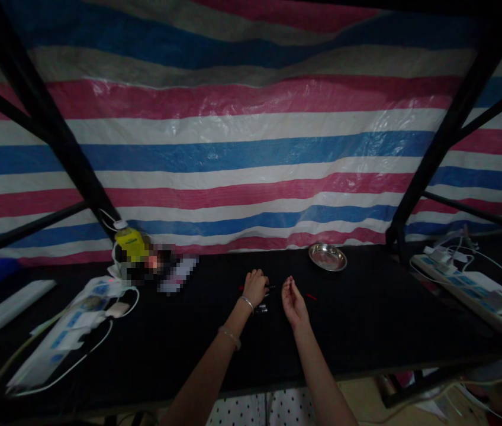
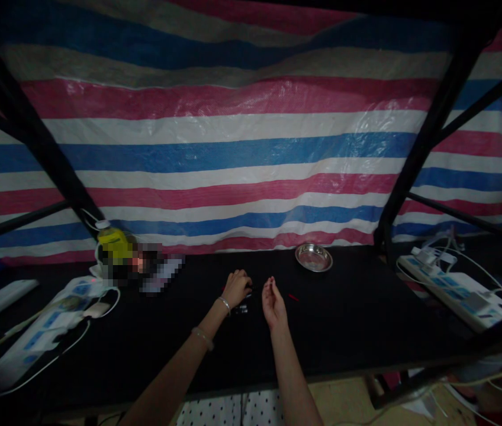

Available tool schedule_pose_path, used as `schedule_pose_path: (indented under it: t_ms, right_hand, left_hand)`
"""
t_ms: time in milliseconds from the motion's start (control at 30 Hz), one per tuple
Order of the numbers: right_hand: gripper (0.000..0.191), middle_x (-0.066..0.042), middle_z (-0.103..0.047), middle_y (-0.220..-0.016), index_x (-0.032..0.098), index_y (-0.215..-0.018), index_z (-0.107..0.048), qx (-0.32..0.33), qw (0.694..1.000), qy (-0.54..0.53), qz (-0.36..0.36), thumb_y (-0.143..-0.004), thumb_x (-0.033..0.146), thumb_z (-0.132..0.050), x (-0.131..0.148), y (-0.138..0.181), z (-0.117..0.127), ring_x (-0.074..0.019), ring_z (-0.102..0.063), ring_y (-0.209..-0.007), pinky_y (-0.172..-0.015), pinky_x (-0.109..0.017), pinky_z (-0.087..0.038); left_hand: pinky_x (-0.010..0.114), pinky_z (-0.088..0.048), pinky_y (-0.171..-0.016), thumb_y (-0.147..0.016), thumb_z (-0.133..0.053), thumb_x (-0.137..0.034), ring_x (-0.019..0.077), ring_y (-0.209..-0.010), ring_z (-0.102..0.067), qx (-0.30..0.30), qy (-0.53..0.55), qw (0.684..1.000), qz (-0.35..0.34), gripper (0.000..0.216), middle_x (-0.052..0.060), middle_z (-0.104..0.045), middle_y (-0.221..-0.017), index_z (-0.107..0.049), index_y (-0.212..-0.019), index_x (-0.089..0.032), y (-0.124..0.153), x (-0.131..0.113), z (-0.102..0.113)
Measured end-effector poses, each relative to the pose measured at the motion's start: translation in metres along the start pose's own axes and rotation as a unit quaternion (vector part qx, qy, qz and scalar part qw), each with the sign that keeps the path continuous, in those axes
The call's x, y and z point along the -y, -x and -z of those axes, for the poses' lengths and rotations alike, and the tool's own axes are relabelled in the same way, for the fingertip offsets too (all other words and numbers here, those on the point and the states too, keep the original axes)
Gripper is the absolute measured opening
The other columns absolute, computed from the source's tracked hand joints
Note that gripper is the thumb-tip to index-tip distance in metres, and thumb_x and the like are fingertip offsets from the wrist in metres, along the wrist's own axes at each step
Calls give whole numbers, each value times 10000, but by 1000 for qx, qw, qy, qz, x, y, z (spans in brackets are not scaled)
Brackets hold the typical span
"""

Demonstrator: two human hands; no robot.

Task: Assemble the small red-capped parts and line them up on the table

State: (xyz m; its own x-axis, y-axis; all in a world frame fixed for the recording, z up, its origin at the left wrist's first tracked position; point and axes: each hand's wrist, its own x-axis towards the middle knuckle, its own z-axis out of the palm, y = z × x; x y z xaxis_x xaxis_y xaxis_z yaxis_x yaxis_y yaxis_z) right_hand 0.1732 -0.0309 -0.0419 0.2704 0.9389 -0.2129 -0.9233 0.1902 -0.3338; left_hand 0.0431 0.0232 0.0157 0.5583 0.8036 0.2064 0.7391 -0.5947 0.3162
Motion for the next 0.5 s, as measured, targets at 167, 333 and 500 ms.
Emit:
schedule_pose_path:
  t_ms: [167,333,500]
  right_hand:
    - [106,-13,-684,-840,201,-824,-667,-16,1000,17,10,-777,127,-608,1,-1,-1,-116,-657,-843,-705,-218,-573]
    - [165,-20,-695,-809,190,-802,-664,-27,995,87,32,-662,115,-711,-11,2,-3,-134,-667,-785,-695,-231,-567]
    - [231,-39,-706,-810,177,-768,-669,-25,983,153,96,-571,197,-788,-23,19,-19,-152,-664,-781,-711,-246,-545]
  left_hand:
    - [356,-372,-833,-780,-581,-143,216,-929,-531,-33,48,998,-4,93,66,-617,-922,-636,-842,-183,1,-2,3]
    - [285,-462,-707,-811,-561,-284,153,-764,-590,-216,389,891,92,173,40,-624,-847,-561,-935,-164,13,-11,10]
    - [234,-491,-607,-736,-663,-314,123,-672,-628,-267,649,690,178,426,4,-631,-767,-485,-1093,-164,37,-24,5]
